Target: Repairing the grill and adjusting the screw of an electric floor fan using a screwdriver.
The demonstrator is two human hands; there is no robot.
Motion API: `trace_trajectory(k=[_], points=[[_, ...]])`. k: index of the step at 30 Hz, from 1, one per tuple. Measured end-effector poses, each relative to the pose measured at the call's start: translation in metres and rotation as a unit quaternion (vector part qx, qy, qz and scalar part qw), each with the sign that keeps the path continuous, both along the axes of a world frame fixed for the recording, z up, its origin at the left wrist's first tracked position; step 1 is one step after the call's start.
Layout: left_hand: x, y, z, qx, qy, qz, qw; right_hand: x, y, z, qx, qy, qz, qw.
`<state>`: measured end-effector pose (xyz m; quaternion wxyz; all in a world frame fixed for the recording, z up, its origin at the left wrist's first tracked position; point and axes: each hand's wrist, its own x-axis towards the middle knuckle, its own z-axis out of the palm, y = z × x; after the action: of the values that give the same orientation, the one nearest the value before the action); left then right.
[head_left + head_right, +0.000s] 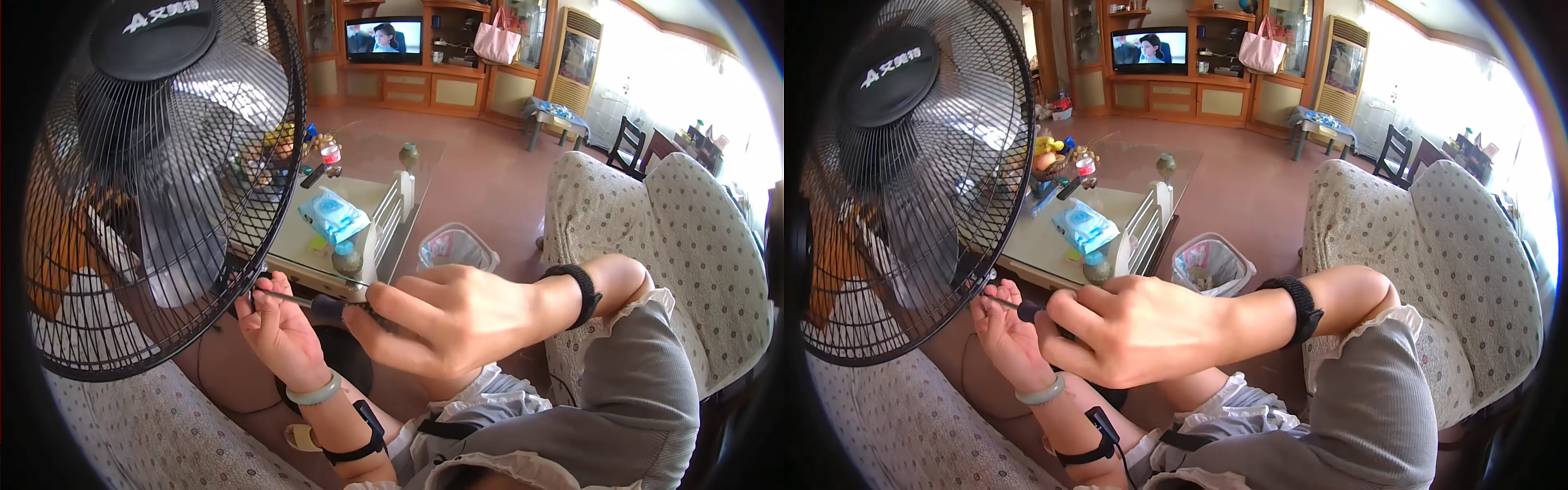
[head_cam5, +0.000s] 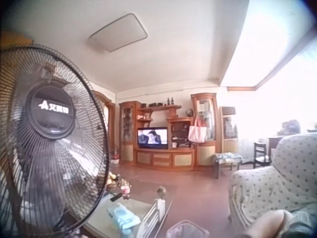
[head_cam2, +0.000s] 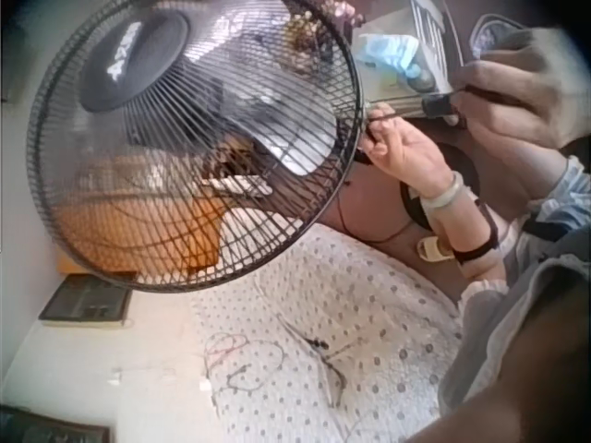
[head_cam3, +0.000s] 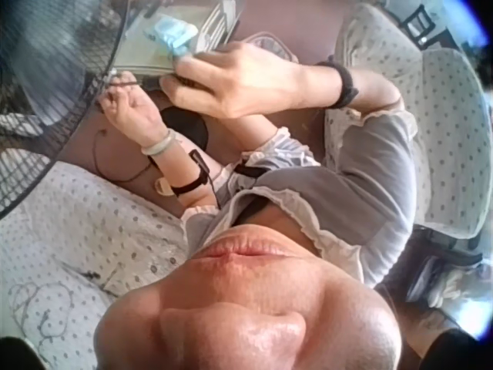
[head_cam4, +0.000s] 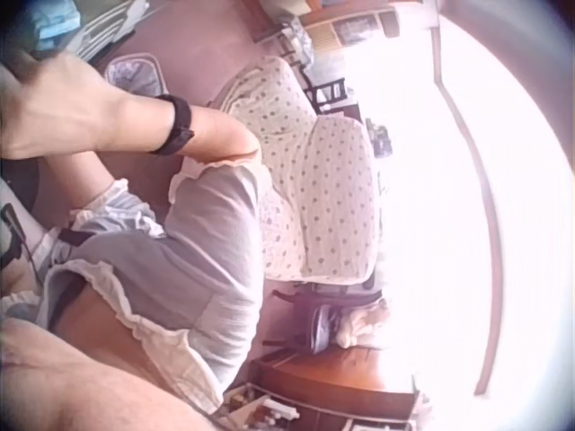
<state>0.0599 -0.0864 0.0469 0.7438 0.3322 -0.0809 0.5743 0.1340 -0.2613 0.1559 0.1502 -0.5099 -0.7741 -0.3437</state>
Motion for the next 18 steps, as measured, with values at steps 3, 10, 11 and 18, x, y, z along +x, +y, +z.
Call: trace_trajectory(k=[3, 10, 11, 18], points=[[0.003, 0.002, -0.003, -0.024, -0.016, 0.001, 1.0, -0.002, 0.007, 0.001, 0.054, -0.086, -0.026, 0.995], [0.004, 0.006, -0.003, 0.034, -0.078, -0.026, 0.996, -0.001, 0.009, 0.015, -0.103, 0.397, -0.062, 0.91], [0.004, 0.007, -0.001, 0.028, -0.072, -0.026, 0.997, -0.001, 0.007, 0.017, -0.113, 0.372, -0.08, 0.918], [-0.003, 0.008, 0.0, 0.036, -0.059, -0.056, 0.996, -0.005, 0.008, 0.015, -0.097, 0.149, -0.076, 0.981]])
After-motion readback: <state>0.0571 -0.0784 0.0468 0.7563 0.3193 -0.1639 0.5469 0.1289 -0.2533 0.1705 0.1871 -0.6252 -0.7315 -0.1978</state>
